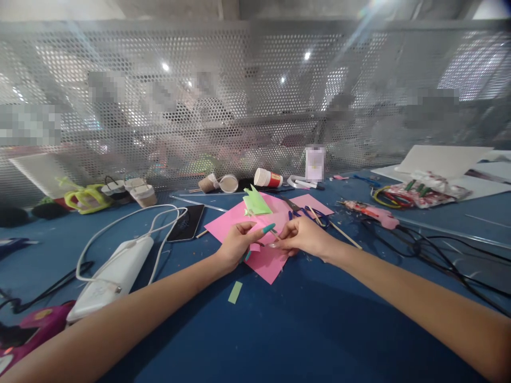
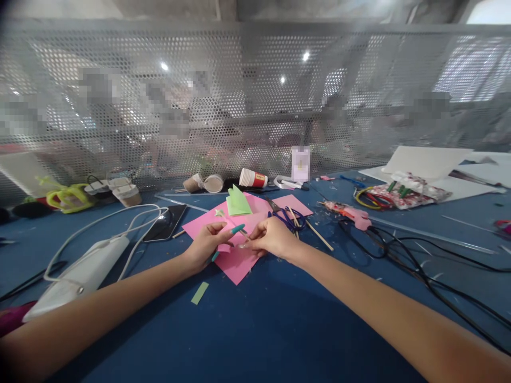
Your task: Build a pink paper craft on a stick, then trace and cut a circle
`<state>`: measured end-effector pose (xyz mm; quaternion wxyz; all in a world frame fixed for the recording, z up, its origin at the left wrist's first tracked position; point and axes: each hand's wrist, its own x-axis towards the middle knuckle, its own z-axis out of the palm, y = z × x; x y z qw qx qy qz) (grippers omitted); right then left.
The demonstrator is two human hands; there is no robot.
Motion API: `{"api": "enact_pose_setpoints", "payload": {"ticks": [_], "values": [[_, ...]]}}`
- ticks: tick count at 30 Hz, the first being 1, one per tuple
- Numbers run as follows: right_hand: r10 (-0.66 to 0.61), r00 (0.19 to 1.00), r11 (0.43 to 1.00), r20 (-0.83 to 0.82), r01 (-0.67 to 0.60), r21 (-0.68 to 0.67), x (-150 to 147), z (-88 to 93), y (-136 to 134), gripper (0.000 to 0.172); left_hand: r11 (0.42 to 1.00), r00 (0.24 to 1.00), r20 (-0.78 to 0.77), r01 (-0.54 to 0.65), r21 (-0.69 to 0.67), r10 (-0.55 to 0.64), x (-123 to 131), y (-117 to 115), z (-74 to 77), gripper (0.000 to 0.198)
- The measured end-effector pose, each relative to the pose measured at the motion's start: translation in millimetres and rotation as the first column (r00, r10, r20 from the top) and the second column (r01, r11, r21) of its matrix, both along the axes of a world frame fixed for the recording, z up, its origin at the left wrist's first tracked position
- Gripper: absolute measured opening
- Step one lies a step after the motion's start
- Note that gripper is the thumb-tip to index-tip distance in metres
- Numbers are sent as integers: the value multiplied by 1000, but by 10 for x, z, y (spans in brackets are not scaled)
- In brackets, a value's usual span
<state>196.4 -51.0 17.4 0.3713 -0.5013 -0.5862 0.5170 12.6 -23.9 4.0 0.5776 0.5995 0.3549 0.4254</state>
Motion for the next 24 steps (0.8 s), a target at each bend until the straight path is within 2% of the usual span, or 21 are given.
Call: {"api": "enact_pose_setpoints", "payload": {"ticks": [4, 8, 10, 12, 14, 16, 21, 24], "values": [[-49, 997, 985, 63, 38, 168, -50, -75, -4, 33, 997, 998, -34, -60, 44, 62, 22, -42, 3, 36], [-126, 984, 940, 125, 79, 331, -127, -84, -61, 35, 993, 994, 38, -105, 48, 103, 38, -46, 3, 32], [-96, 990, 952, 105, 61, 298, -137, -58, -75, 34, 994, 992, 67, -107, 27, 105, 36, -32, 1, 32], [45, 999, 985, 28, -49, 164, -115, -20, -71, 33, 996, 993, 75, -89, -1, 89, 28, -14, -4, 32], [189, 980, 981, -57, -187, 44, -72, 20, -56, 31, 998, 997, 62, -54, -16, 55, 17, 2, -13, 32], [259, 963, 966, -76, -260, -10, -26, 51, -44, 29, 1000, 999, 46, -27, -4, 28, 9, 9, -23, 33], [257, 966, 966, -39, -257, -2, 19, 54, -24, 28, 1000, 998, -52, 24, 16, -23, 18, -7, -15, 35], [145, 989, 985, 31, -147, 95, 3, 24, -7, 18, 999, 1000, -31, 1, 42, 0, 36, -23, 5, 38]]}}
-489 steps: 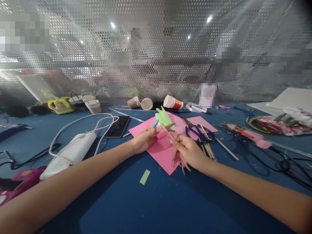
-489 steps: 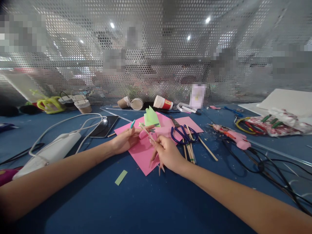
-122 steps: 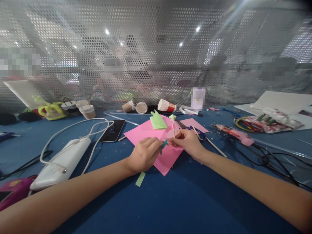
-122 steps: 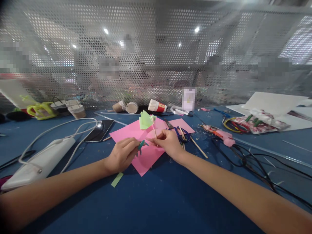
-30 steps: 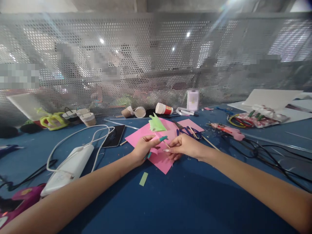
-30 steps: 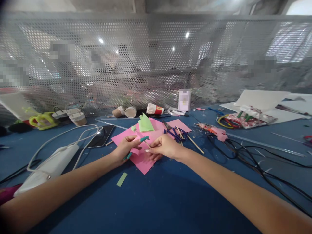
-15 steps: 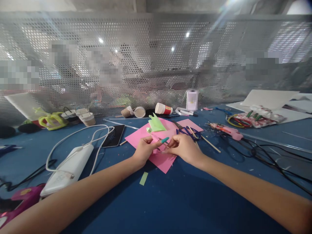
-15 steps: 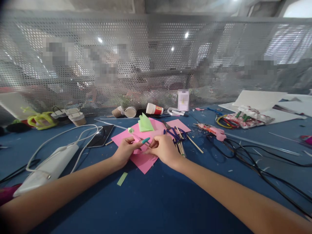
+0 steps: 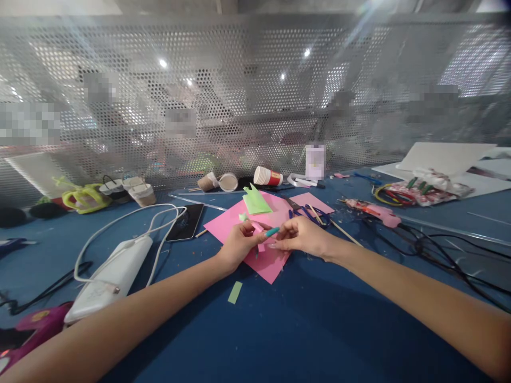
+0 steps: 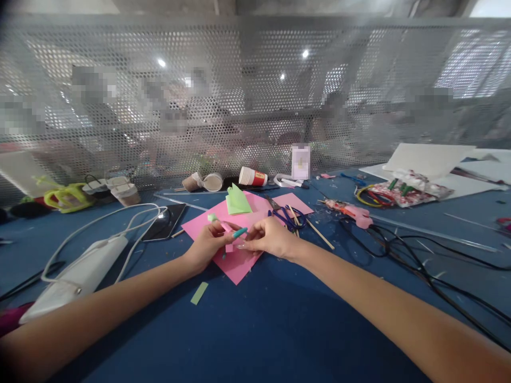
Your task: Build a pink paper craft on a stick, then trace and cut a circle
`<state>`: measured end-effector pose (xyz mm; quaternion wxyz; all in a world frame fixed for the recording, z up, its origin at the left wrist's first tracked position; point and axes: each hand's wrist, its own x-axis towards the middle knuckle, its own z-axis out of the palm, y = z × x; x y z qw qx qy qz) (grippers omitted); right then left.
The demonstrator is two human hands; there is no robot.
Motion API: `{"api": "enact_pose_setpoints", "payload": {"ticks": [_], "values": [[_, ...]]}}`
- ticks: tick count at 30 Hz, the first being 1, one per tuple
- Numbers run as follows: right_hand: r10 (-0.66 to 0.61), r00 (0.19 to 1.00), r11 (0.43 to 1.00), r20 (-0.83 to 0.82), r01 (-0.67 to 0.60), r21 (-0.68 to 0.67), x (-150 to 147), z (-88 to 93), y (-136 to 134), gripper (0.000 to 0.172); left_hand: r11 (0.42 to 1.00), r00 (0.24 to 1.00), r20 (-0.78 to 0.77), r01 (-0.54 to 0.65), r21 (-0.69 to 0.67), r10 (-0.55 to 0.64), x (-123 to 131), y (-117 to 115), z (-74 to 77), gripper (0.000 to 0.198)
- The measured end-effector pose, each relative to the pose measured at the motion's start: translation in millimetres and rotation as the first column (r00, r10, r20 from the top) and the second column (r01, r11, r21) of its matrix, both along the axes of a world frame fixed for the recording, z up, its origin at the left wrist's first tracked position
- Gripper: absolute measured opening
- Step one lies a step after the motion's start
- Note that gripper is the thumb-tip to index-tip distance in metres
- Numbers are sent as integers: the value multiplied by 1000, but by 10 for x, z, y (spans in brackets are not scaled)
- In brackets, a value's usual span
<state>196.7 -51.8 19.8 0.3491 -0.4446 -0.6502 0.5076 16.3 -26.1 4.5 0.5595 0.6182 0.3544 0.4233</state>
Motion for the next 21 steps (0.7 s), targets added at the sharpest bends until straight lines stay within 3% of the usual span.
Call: {"api": "enact_pose_setpoints", "payload": {"ticks": [4, 8, 11, 14, 16, 19, 21], "values": [[-197, 958, 948, 210, 131, 290, -46, -20, -18, 6, 999, 1000, -2, -29, 15, 29, 17, -20, 21, 33], [-367, 877, 805, 310, 133, 578, -97, -42, -60, 14, 1000, 999, 42, -9, 24, 8, 24, -46, 30, 32], [-399, 851, 758, 340, 97, 646, -120, -58, -72, 14, 999, 997, 73, -36, 15, 35, 22, -51, 12, 32], [-336, 865, 802, 372, 56, 595, -117, -31, -74, 10, 998, 995, 83, -61, 1, 61, 15, -44, -14, 30], [-235, 902, 869, 362, 28, 494, -92, 3, -69, 7, 998, 994, 92, -66, -3, 66, 12, -42, -19, 29], [59, 974, 976, 220, -102, 191, -22, 38, -43, 10, 998, 994, 97, -53, -27, 55, 17, -51, -2, 30], [213, 973, 977, 86, -213, -10, 30, 42, -18, 20, 999, 995, 102, 1, -40, 3, 23, -62, 19, 31]]}}
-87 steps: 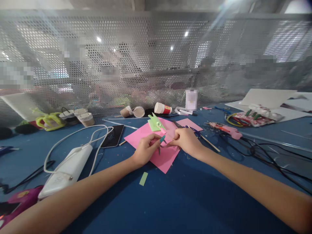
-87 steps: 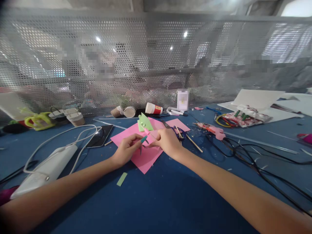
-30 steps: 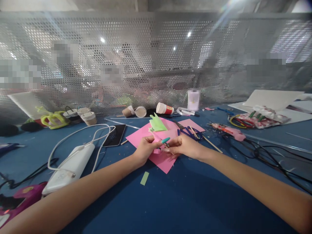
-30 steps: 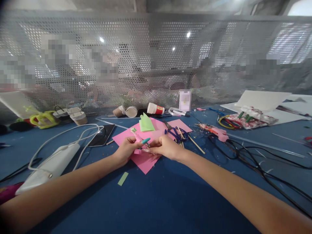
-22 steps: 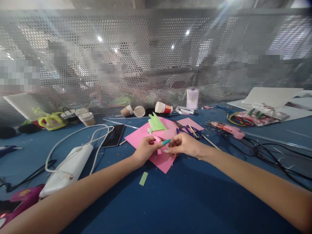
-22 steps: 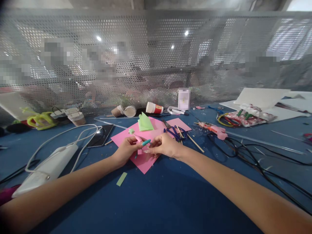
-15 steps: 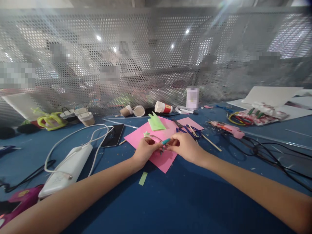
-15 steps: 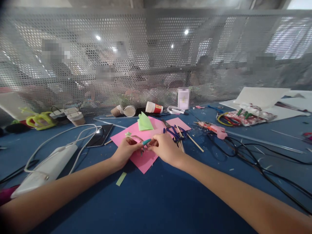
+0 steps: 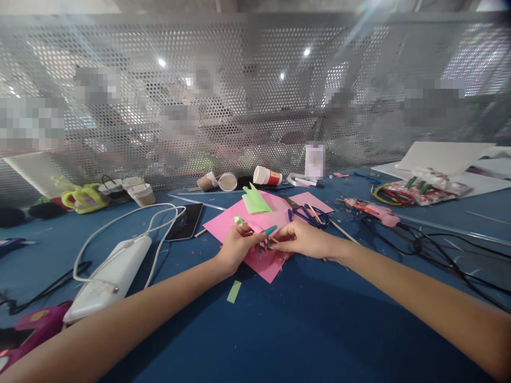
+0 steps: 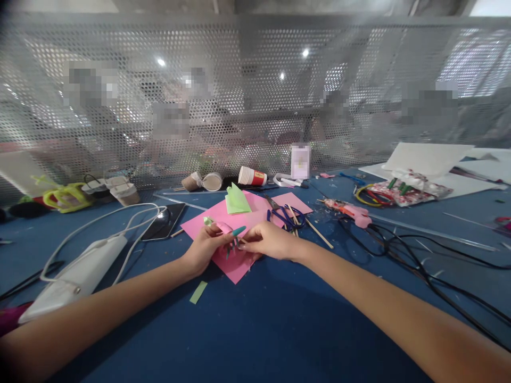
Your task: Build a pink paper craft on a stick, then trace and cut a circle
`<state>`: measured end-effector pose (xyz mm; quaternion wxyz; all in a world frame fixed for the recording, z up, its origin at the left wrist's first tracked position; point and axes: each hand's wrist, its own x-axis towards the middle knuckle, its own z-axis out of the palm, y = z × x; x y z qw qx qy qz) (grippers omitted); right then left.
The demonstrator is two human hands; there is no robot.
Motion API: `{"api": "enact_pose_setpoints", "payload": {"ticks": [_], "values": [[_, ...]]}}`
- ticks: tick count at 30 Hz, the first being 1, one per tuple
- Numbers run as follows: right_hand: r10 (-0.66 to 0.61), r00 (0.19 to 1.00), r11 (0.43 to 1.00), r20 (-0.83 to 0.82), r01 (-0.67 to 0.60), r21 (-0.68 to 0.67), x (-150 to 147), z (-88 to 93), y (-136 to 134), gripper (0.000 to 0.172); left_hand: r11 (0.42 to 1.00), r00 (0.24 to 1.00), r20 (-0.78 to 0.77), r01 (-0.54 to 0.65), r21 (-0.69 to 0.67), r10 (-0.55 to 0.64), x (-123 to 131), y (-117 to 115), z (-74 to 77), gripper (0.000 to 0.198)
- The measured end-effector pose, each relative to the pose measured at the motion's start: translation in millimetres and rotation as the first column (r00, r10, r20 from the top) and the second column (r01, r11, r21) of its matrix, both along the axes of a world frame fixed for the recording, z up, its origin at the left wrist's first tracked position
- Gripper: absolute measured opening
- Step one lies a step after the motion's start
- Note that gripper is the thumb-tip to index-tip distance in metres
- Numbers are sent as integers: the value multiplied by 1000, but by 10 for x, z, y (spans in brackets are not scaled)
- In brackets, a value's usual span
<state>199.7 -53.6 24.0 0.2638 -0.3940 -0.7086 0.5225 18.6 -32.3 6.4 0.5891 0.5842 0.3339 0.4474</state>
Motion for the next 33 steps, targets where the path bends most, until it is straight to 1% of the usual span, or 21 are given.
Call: {"api": "enact_pose_setpoints", "payload": {"ticks": [1, 3, 5, 6, 8, 9, 10, 12, 14, 15, 16, 17, 18, 20, 22, 24, 25, 27, 29, 31, 33], "values": [[25, 999, 996, -25, -27, -83, 22, -3, 12, 25, 999, 999, 1, 36, -1, -36, 3, -5, 9, 32], [3, 1000, 984, -18, -7, -179, 49, -19, 31, 33, 996, 996, -8, 87, 3, -87, 6, -12, 18, 33], [-79, 997, 976, 12, 80, -201, 52, -47, 45, 36, 997, 996, -25, 81, 5, -81, 7, -13, 14, 34], [-138, 990, 973, 14, 139, -187, 45, -66, 50, 34, 998, 997, -42, 58, 11, -58, 8, -11, 8, 34], [-259, 966, 961, -1, 258, -103, 16, -105, 48, 30, 999, 995, -95, -14, 42, 18, 9, -6, -4, 34], [-314, 949, 949, -10, 314, -31, -4, -121, 40, 27, 997, 991, -119, -47, 69, 55, 11, -4, -7, 34], [-363, 932, 930, -17, 364, 60, -29, -133, 26, 24, 993, 988, -133, -71, 98, 84, 13, -3, -8, 33], [-441, 897, 865, -19, 430, 258, -86, -136, -20, 21, 985, 985, -118, -106, 140, 123, 15, -4, -4, 30], [-499, 866, 784, -16, 460, 417, -142, -117, -74, 23, 981, 989, -74, -117, 156, 130, 12, -6, -2, 27], [-519, 855, 754, -11, 463, 466, -165, -104, -98, 25, 981, 990, -54, -118, 155, 128, 8, -4, -4, 26], [-526, 851, 741, 2, 457, 492, -181, -91, -114, 26, 982, 992, -40, -116, 149, 124, 3, -1, -9, 26], [-519, 855, 746, 17, 443, 498, -189, -81, -123, 25, 983, 992, -29, -115, 141, 120, -3, 4, -17, 25], [-496, 868, 768, 31, 422, 483, -187, -73, -122, 23, 984, 992, -18, -118, 133, 121, -9, 12, -26, 25], [-408, 912, 848, 46, 360, 389, -159, -62, -94, 14, 986, 991, 4, -131, 107, 132, -21, 29, -45, 24], [-289, 957, 934, 32, 274, 229, -105, -52, -47, 7, 990, 993, 20, -114, 85, 112, -28, 44, -56, 23], [-176, 984, 982, -4, 176, 68, -44, -36, -4, 8, 996, 998, 31, -52, 68, 50, -32, 48, -53, 22], [-128, 991, 992, -29, 128, -2, -18, -28, 10, 9, 998, 999, 32, -15, 65, 13, -33, 46, -47, 22], [-58, 995, 993, -76, 49, -111, 18, -17, 20, 13, 997, 999, 23, 46, 60, -48, -34, 37, -29, 23], [-34, 994, 982, -102, 14, -190, 28, -20, 14, 18, 995, 996, 3, 85, 56, -85, -33, 25, -13, 24], [-54, 993, 973, -101, 29, -229, 21, -39, 7, 24, 995, 996, -21, 85, 60, -84, -28, 17, -2, 26], [-103, 990, 970, -99, 78, -229, 4, -67, 8, 27, 996, 998, -28, 61, 62, -60, -19, 14, 0, 28]]}}
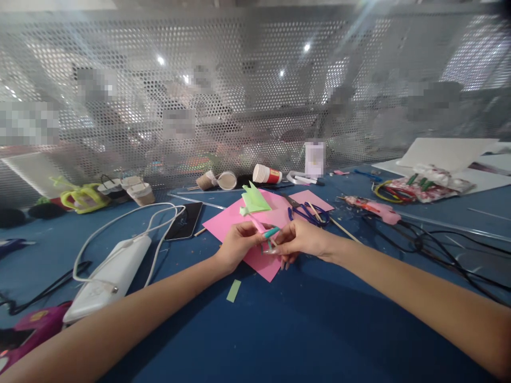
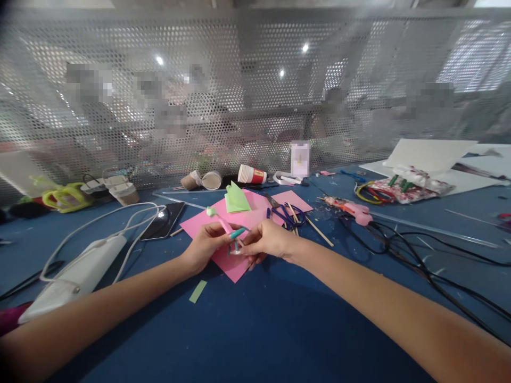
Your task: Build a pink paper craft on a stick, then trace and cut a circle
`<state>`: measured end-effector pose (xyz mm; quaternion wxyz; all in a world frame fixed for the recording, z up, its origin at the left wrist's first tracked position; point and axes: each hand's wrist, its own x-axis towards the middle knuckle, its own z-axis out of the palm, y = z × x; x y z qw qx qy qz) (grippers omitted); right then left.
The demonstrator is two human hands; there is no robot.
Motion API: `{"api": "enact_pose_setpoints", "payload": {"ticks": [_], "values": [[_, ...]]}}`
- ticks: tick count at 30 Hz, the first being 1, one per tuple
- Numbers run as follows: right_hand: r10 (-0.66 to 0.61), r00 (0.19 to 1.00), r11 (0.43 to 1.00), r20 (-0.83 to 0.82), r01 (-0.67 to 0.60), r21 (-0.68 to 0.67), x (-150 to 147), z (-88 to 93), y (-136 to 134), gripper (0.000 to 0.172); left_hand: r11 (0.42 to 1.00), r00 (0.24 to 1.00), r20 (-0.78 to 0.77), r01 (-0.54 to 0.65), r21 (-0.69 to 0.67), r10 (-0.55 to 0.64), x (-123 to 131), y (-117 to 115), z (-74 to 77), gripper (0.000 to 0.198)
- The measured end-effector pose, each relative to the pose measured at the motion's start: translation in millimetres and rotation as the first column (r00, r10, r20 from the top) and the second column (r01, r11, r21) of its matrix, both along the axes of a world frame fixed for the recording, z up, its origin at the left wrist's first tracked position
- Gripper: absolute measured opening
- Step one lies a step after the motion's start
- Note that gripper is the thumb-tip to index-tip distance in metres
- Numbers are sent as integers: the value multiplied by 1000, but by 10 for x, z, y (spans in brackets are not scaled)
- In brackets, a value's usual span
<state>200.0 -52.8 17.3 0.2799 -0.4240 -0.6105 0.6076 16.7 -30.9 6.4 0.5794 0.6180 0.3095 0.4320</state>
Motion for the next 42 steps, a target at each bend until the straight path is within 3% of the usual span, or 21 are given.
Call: {"api": "enact_pose_setpoints", "payload": {"ticks": [5, 9, 13, 17, 22, 25, 29, 34, 37, 42], "values": [[-210, 978, 967, 2, 207, 150, -70, -77, 19, 32, 999, 999, 23, -36, -11, 37, 13, 13, -24, 31], [-370, 924, 874, 93, 312, 374, -152, -88, -42, 28, 991, 990, -68, -119, 62, 123, -15, 30, -55, 26], [-476, 864, 768, 163, 319, 556, -203, -52, -127, 26, 987, 985, -86, -141, 75, 147, -30, 15, -40, 26], [-519, 832, 738, 195, 321, 594, -197, -47, -134, 27, 990, 989, -69, -126, 60, 130, -13, -10, -12, 28], [-502, 837, 703, 216, 250, 666, -185, -56, -114, 9, 989, 987, -92, -121, 81, 128, 0, 10, -35, 29], [-436, 858, 724, 272, 155, 672, -173, -37, -107, 1, 992, 992, -65, -104, 65, 108, 1, 25, -47, 31], [-276, 916, 814, 293, 60, 578, -104, -9, -65, 12, 993, 993, -50, -100, 70, 104, 1, 32, -44, 28], [-58, 988, 965, 142, 19, 262, -5, -2, -13, 21, 997, 996, -66, -67, 25, 68, 9, 16, -34, 32], [-95, 989, 980, 117, 73, 187, -6, -7, -19, 21, 998, 995, -77, -60, 16, 61, 14, 12, -36, 34], [-249, 956, 923, 157, 186, 336, -56, -44, -31, 28, 997, 983, -168, -61, 42, 67, 5, 26, -47, 35]]}}
